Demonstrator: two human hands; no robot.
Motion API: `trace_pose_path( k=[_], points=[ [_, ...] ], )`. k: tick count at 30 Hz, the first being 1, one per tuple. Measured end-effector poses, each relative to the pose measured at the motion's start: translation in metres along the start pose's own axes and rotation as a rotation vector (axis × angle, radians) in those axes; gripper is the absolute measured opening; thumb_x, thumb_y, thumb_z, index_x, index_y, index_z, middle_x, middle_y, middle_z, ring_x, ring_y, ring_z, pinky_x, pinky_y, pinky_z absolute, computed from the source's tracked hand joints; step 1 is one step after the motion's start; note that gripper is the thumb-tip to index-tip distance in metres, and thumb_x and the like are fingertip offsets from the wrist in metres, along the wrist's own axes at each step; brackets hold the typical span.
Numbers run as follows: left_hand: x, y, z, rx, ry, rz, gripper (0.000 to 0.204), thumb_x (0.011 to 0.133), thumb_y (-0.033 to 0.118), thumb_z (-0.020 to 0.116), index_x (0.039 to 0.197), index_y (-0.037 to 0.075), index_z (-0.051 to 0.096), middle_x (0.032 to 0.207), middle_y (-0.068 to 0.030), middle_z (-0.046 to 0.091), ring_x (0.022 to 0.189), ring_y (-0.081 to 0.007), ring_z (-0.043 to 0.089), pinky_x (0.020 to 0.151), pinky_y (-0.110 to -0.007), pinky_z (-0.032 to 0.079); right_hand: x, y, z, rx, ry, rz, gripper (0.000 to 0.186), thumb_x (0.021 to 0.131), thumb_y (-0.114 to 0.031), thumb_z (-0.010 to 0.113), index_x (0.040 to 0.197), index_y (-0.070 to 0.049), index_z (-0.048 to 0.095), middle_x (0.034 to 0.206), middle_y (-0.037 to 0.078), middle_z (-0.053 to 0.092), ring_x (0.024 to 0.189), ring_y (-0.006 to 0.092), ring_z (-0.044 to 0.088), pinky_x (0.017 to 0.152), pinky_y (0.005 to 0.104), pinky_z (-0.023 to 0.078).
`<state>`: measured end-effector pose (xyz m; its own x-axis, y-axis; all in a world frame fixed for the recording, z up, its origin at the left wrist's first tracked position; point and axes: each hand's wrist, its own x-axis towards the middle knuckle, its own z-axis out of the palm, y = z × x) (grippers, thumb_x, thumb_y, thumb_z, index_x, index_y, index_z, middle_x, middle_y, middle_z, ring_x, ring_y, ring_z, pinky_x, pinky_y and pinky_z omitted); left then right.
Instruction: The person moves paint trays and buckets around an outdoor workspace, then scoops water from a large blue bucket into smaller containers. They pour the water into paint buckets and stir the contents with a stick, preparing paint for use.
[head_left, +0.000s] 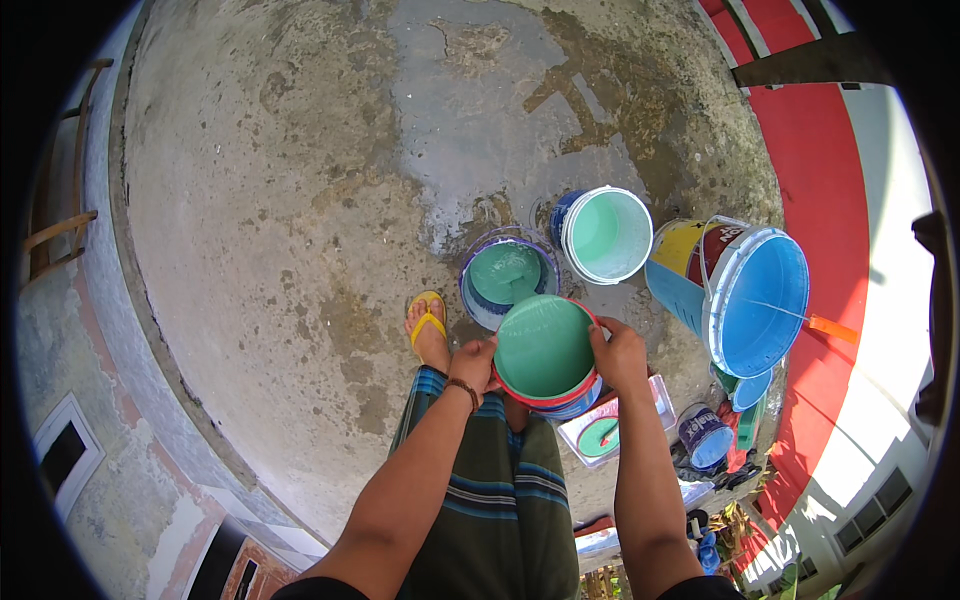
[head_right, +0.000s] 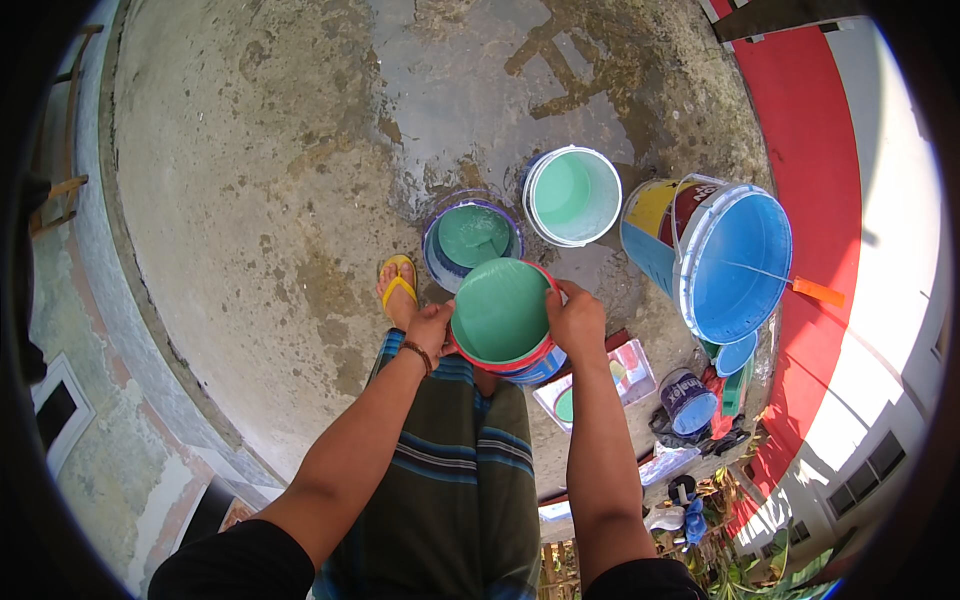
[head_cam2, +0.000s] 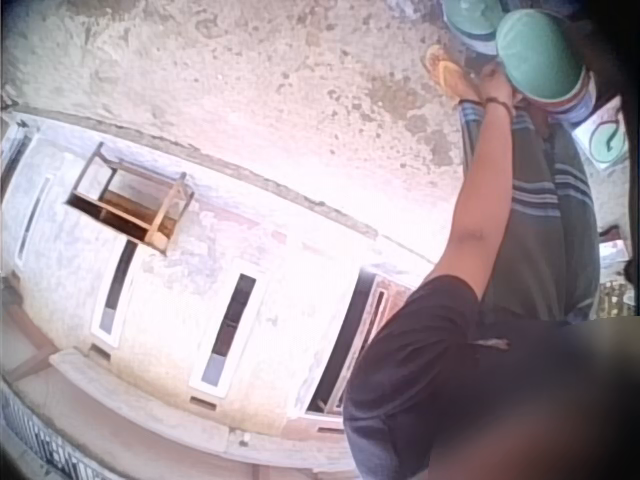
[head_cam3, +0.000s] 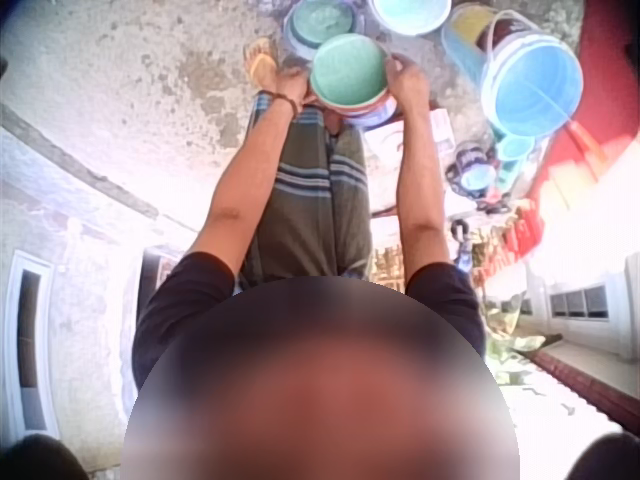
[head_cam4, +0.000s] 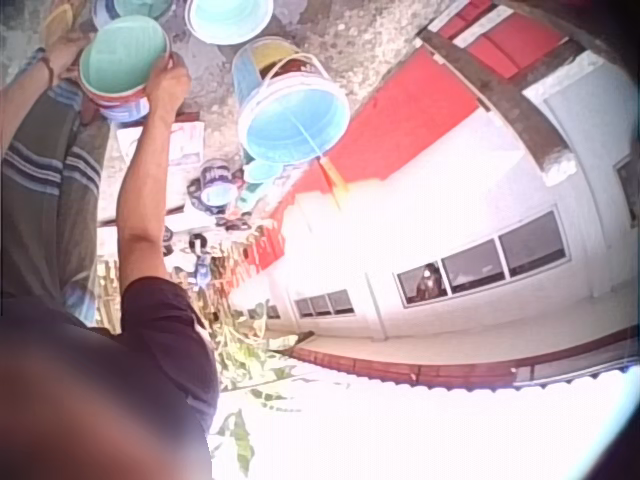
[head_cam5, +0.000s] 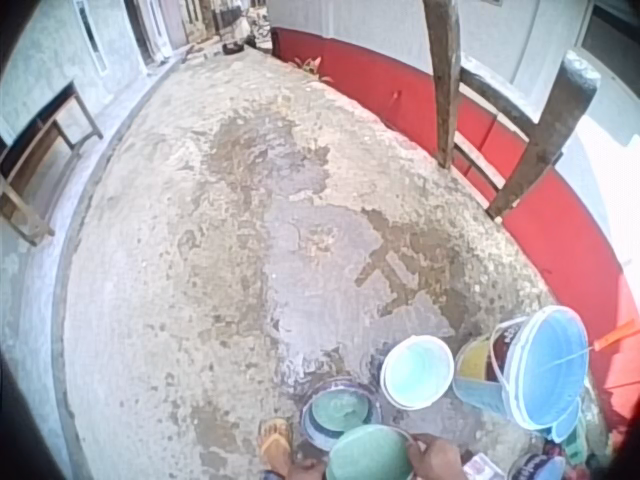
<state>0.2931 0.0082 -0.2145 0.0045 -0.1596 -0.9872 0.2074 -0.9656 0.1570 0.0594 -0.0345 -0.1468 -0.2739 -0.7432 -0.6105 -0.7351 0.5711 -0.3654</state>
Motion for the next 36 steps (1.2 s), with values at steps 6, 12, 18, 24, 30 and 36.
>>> trace_pose_path(
  k=[6, 12, 18, 24, 30, 36],
  points=[
    [0.003, 0.000, -0.001, 0.014, -0.004, -0.011, 0.026, 0.093, 0.037, 0.060, 0.086, 0.012, 0.057, 0.072, 0.0014, 0.057, 0.057, -0.0097, 0.055, 0.047, -0.026, 0.048, 0.001, 0.002, 0.001, -0.015, 0.011, -0.011, 0.034, 0.087, -0.030, 0.061, 0.106, -0.004, 0.070, 0.083, 0.027, 0.067, 0.082, 0.0403, 0.068, 0.078, 0.0448, 0.053],
    [0.004, 0.001, -0.001, 0.044, 0.002, -0.030, 0.023, 0.093, 0.040, 0.060, 0.085, 0.018, 0.056, 0.071, 0.0053, 0.055, 0.058, -0.0084, 0.055, 0.051, -0.026, 0.047, 0.005, 0.005, 0.003, -0.013, 0.029, -0.047, 0.032, 0.086, -0.029, 0.061, 0.103, -0.004, 0.071, 0.084, 0.027, 0.067, 0.082, 0.0425, 0.067, 0.076, 0.0478, 0.053],
    [-0.010, -0.004, 0.002, -0.002, -0.017, 0.001, 0.023, 0.094, 0.037, 0.059, 0.087, 0.016, 0.054, 0.072, 0.0040, 0.056, 0.059, -0.0087, 0.056, 0.051, -0.028, 0.050, 0.002, 0.009, -0.005, 0.046, -0.019, -0.067, 0.033, 0.086, -0.029, 0.062, 0.106, -0.004, 0.070, 0.078, 0.024, 0.067, 0.075, 0.0377, 0.068, 0.071, 0.0449, 0.053],
    [-0.037, -0.013, 0.009, -0.064, -0.054, 0.099, 0.019, 0.097, 0.029, 0.057, 0.089, 0.012, 0.053, 0.076, 0.0020, 0.057, 0.063, -0.0092, 0.058, 0.056, -0.031, 0.056, -0.014, 0.023, -0.017, 0.204, -0.049, -0.027, 0.034, 0.086, -0.025, 0.066, 0.114, -0.006, 0.068, 0.060, 0.011, 0.058, 0.053, 0.0187, 0.056, 0.055, 0.0332, 0.046],
    [-0.061, -0.015, 0.014, -0.086, -0.074, 0.179, 0.018, 0.097, 0.026, 0.057, 0.091, 0.010, 0.052, 0.079, 0.0007, 0.058, 0.066, -0.0092, 0.059, 0.057, -0.031, 0.057, -0.028, 0.029, -0.029, 0.336, -0.038, -0.003, 0.034, 0.086, -0.019, 0.067, 0.117, -0.004, 0.066, 0.056, 0.002, 0.046, 0.051, 0.0082, 0.042, 0.050, 0.0281, 0.037],
    [-0.070, -0.022, 0.012, -0.068, -0.067, 0.208, 0.017, 0.097, 0.024, 0.057, 0.092, 0.009, 0.051, 0.081, -0.0002, 0.058, 0.067, -0.0087, 0.058, 0.056, -0.030, 0.056, -0.040, 0.022, -0.040, 0.327, -0.004, -0.042, 0.032, 0.086, -0.018, 0.068, 0.113, -0.003, 0.067, 0.056, 0.002, 0.047, 0.051, 0.0079, 0.042, 0.049, 0.0279, 0.036]
  ],
)
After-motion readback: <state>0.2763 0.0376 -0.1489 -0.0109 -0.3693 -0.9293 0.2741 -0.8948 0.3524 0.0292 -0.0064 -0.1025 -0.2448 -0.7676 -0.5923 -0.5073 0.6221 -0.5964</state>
